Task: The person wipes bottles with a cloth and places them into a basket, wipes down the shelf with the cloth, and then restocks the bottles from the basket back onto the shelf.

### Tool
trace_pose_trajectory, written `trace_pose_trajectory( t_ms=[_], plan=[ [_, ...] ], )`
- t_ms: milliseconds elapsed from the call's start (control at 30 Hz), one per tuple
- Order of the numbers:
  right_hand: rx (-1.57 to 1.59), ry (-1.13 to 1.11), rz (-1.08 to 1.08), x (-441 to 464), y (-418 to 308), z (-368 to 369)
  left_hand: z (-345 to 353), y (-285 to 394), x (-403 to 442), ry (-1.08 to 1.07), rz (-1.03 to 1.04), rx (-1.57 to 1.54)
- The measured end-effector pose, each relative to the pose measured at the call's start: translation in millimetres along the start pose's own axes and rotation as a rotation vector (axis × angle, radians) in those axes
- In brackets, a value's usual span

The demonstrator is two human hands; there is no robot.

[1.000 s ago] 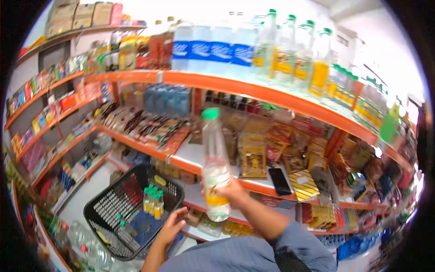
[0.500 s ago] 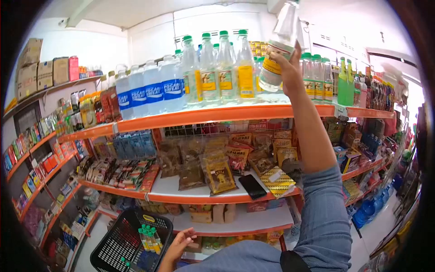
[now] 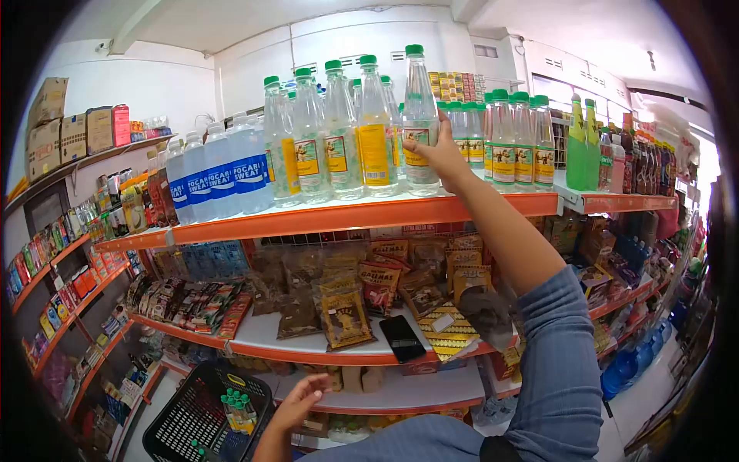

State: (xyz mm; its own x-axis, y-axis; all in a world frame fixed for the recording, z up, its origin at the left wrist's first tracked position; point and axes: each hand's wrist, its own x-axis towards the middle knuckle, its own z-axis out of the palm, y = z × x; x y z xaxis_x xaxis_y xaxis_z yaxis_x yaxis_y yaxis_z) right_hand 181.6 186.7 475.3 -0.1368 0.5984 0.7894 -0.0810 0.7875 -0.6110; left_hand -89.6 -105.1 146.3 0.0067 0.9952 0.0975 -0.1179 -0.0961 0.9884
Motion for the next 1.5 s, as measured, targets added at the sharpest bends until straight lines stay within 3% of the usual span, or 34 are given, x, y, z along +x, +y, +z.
trace_pose_trajectory(
  t_ms=[100, 167, 267, 433, 467, 533, 567, 767, 933, 1000, 1067, 1133, 1200, 1367, 1400, 1467, 1500],
  plan=[
    [-0.037, -0.020, 0.091, 3, 8, -4, 24, 42, 25, -0.045, 0.089, 0.105],
    [0.200, -0.198, 0.250, 3, 13, -12, 40, 76, 43, -0.089, 0.199, 0.258],
    [0.231, -0.380, 0.220, -3, 20, -20, 66, 135, 72, -0.164, 0.473, 0.611],
    [0.026, -0.267, 0.318, -4, 23, -17, 120, 204, 116, -0.103, 0.888, 0.945],
    [0.026, -0.279, 0.312, -3, 29, -16, 126, 210, 126, -0.089, 0.891, 0.945],
    [-0.049, -0.265, 0.168, -5, 30, -14, 136, 219, 147, 0.049, 1.022, 1.141],
    [-0.114, -0.278, 0.267, -6, 23, -16, 140, 222, 159, 0.059, 1.022, 1.139],
    [-0.120, -0.354, 0.322, -7, 16, -18, 144, 240, 228, 0.483, 1.330, 1.214],
    [-0.095, -0.230, 0.239, -1, 17, -13, 137, 235, 260, 0.758, 1.237, 1.107],
    [-0.305, 0.217, -0.347, 19, 5, -9, 136, 230, 265, 0.825, 1.163, 1.094],
    [-0.516, 0.270, -0.769, 35, -42, -6, 140, 229, 263, 0.855, 1.111, 1.113],
    [-0.563, 0.216, -0.856, 68, -69, 5, 141, 229, 263, 0.879, 1.094, 1.112],
    [-0.908, 0.184, -0.722, 90, -98, 21, 140, 228, 265, 0.906, 1.078, 1.112],
    [-1.163, -0.009, -0.320, 148, -122, 52, 139, 227, 267, 0.994, 1.079, 1.094],
    [-1.166, -0.010, -0.323, 177, -116, 49, 139, 228, 266, 0.997, 1.080, 1.089],
    [-1.086, -0.376, -0.278, 236, -88, 37, 139, 228, 264, 0.964, 1.065, 1.070],
    [-1.063, -0.368, -0.230, 221, -101, 38, 139, 228, 264, 0.963, 1.063, 1.063]
  ],
)
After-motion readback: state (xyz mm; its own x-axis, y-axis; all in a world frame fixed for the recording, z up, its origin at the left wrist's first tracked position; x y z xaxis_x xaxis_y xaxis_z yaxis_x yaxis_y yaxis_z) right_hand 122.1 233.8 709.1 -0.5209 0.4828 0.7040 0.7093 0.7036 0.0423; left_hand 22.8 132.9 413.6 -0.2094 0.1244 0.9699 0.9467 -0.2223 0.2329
